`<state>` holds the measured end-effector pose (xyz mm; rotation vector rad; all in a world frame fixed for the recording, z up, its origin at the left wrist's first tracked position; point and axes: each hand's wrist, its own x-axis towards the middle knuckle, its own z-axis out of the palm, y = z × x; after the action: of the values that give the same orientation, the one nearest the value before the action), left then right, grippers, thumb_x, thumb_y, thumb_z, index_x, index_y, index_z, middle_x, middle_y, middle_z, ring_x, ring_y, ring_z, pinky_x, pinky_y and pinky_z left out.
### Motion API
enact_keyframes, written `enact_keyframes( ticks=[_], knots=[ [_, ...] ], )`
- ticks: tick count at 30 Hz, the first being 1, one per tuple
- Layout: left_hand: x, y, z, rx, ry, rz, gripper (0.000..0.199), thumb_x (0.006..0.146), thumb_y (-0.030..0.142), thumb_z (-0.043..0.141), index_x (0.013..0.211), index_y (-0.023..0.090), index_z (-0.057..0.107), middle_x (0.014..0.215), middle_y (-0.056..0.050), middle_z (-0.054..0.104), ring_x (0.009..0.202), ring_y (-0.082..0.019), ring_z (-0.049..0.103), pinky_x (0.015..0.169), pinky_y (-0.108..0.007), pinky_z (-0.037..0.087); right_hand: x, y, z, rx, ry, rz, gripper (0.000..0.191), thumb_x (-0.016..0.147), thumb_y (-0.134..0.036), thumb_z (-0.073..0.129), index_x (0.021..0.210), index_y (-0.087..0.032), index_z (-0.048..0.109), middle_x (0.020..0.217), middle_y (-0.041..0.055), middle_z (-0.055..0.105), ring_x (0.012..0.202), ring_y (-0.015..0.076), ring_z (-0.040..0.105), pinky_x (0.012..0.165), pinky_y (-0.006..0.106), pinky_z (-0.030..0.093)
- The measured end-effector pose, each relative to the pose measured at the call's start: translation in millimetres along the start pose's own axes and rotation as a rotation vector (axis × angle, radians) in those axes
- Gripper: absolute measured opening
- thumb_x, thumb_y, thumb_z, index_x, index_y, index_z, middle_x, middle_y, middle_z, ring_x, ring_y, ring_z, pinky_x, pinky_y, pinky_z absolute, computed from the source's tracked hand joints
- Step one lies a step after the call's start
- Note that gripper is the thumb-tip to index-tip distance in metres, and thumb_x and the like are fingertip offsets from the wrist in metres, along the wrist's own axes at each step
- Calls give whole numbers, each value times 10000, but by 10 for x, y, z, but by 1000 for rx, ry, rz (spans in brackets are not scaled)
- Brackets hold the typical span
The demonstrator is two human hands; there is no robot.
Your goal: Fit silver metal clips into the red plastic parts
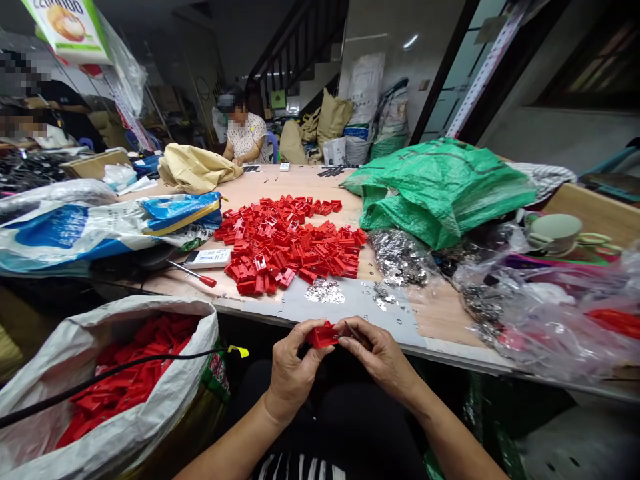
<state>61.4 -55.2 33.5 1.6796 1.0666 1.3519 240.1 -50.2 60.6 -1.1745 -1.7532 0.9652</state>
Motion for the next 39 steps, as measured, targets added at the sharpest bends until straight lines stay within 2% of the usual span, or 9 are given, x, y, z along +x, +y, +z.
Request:
enact_keyframes(
  ticks=[3, 6, 10, 16, 20, 23, 28, 32, 39],
  knots=[
    [-6, 5, 10, -22, 0, -18, 308, 808, 276, 667, 1106, 214, 622, 1058, -57, 713, 955, -195, 682, 868, -307, 550, 0, -28, -20, -43, 8, -6, 154, 898, -334, 548, 929, -205, 626, 804, 11, 643, 699, 141, 578, 657, 232, 475],
    [-15, 3, 17, -12, 2, -22, 305, 807, 272, 666, 1104, 217, 622, 1057, -52, 714, 950, -192, 684, 861, -302, 552, -8, -49, -42, -76, -38, -38, 159, 915, -310, 525, 957, -210, 642, 878, 34, 657, 768, 154, 599, 709, 244, 480],
    [-20, 3, 11, 54, 5, 49, 306, 819, 249, 651, 1121, 219, 617, 1057, -50, 715, 954, -188, 683, 862, -297, 551, -23, -15, -49, -81, -79, -42, 144, 916, -293, 530, 966, -209, 636, 896, 43, 650, 796, 163, 609, 725, 253, 484],
    [-22, -7, 8, 141, -9, 124, 323, 826, 226, 640, 1146, 229, 600, 1066, -54, 717, 970, -194, 684, 871, -309, 554, -31, 55, -34, -130, -52, -68, 140, 929, -296, 511, 922, -208, 620, 850, 38, 622, 765, 157, 590, 705, 256, 474],
    [-28, -12, 9, 153, -25, 147, 327, 831, 209, 630, 1155, 238, 592, 1082, -50, 714, 987, -192, 680, 875, -307, 555, -30, 34, -70, -153, -143, -134, 168, 947, -274, 477, 1002, -221, 627, 913, 55, 620, 848, 168, 587, 764, 279, 470],
    [-28, -13, 6, 153, -37, 154, 323, 835, 209, 624, 1155, 237, 591, 1081, -52, 714, 983, -194, 681, 871, -309, 558, -30, 32, -95, -153, -186, -122, 155, 941, -276, 486, 971, -215, 625, 887, 53, 621, 823, 168, 581, 741, 280, 469],
    [-30, -19, 12, 161, -64, 182, 340, 839, 170, 606, 1171, 238, 579, 1099, -55, 708, 1011, -194, 671, 893, -313, 550, -28, 69, -86, -134, -136, -80, 152, 936, -287, 493, 891, -203, 611, 841, 41, 622, 793, 165, 578, 729, 275, 470],
    [-33, -24, 21, 171, -68, 201, 356, 835, 139, 596, 1175, 242, 577, 1099, -48, 708, 1012, -189, 672, 889, -299, 552, -30, 83, -68, -175, -90, -75, 150, 942, -271, 475, 903, -202, 603, 836, 38, 629, 765, 158, 587, 717, 268, 474],
    [-25, -17, 12, 218, -6, 163, 331, 830, 166, 614, 1152, 237, 591, 1062, -46, 718, 966, -193, 686, 867, -311, 559, -35, 27, -53, -273, -42, -159, 126, 927, -219, 481, 912, -210, 606, 842, 49, 647, 765, 169, 606, 693, 274, 485]
  ],
)
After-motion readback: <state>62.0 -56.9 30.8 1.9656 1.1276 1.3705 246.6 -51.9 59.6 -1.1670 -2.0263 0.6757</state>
